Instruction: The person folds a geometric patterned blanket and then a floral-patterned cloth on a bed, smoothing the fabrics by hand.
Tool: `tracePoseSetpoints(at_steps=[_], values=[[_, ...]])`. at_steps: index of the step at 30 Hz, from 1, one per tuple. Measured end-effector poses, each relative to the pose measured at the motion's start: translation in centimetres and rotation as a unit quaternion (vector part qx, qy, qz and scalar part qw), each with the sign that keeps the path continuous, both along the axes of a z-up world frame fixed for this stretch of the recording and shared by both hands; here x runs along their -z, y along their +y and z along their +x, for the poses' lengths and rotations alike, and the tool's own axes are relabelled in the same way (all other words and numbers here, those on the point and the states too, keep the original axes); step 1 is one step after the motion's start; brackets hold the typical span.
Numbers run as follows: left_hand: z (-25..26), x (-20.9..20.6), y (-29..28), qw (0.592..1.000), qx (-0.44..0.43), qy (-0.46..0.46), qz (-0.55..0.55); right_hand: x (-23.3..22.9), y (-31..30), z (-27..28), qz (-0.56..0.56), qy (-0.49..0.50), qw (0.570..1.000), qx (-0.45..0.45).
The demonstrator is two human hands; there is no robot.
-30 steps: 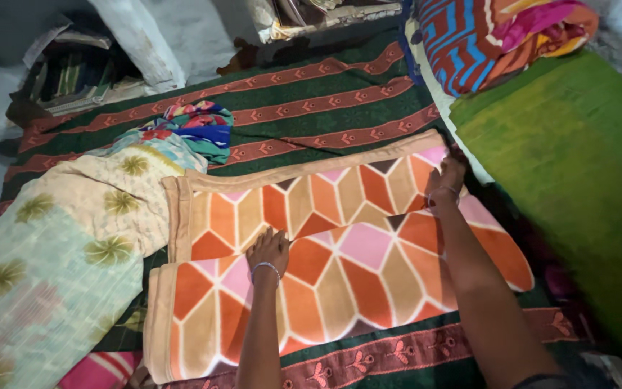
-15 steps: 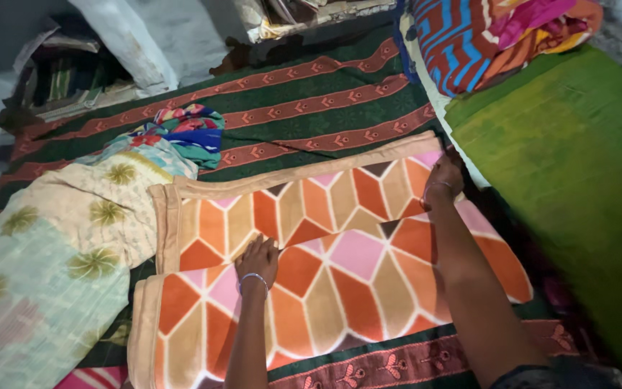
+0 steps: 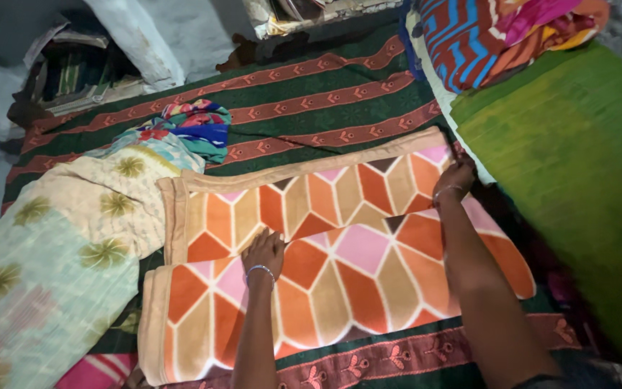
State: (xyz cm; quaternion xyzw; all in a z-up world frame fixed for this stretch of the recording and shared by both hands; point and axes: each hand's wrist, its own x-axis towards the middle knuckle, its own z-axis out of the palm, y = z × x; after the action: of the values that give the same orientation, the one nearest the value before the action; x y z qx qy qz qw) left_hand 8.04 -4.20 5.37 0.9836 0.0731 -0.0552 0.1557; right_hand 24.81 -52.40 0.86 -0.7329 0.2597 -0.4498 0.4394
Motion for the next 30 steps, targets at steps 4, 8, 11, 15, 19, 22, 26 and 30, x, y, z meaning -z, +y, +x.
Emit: tracePoseSetpoints(at_steps=[4, 8, 11, 15, 19, 22, 26, 30], values=[[0.1, -0.7, -0.1, 1.0, -0.002, 0.003, -0.001, -0.2, 0.9, -1.1, 0.412, -0.153, 0.868, -0.231], [0.0, -1.0, -0.3, 1.0, -0.005, 0.0, -0.005, 0.4, 4.0, -3.8, 0.575, -0.19, 0.726, -0.326], [-0.2, -0.7, -0.1, 1.0, -0.009, -0.018, -0.008, -0.4, 7.8, -5.9, 0.592, -0.163, 0.693, -0.377], [-0.6, -0.7, -0.1, 0.997, -0.018, -0.06, -0.037, -1.5, 17.9, -12.7, 0.266, -0.008, 0.884, -0.385], [-2.6, -2.4, -2.3, 0.958, -0.086, -0.11, -0.251, -2.1, 26.4, -16.7, 0.34, 0.092, 0.803, -0.481], [-4.6, -2.8, -5.4, 0.901, -0.043, -0.188, -0.389, -1.3, 29.3, -17.8, 0.335, 0.052, 0.772, -0.537], [-5.4, -2.3, -6.3, 0.832, 0.037, -0.221, -0.507, -0.7, 29.0, -17.9, 0.386, 0.078, 0.753, -0.527], [-5.9, -2.9, -6.3, 0.842, 0.041, -0.238, -0.482, -1.6, 28.5, -17.9, 0.411, 0.083, 0.738, -0.529]])
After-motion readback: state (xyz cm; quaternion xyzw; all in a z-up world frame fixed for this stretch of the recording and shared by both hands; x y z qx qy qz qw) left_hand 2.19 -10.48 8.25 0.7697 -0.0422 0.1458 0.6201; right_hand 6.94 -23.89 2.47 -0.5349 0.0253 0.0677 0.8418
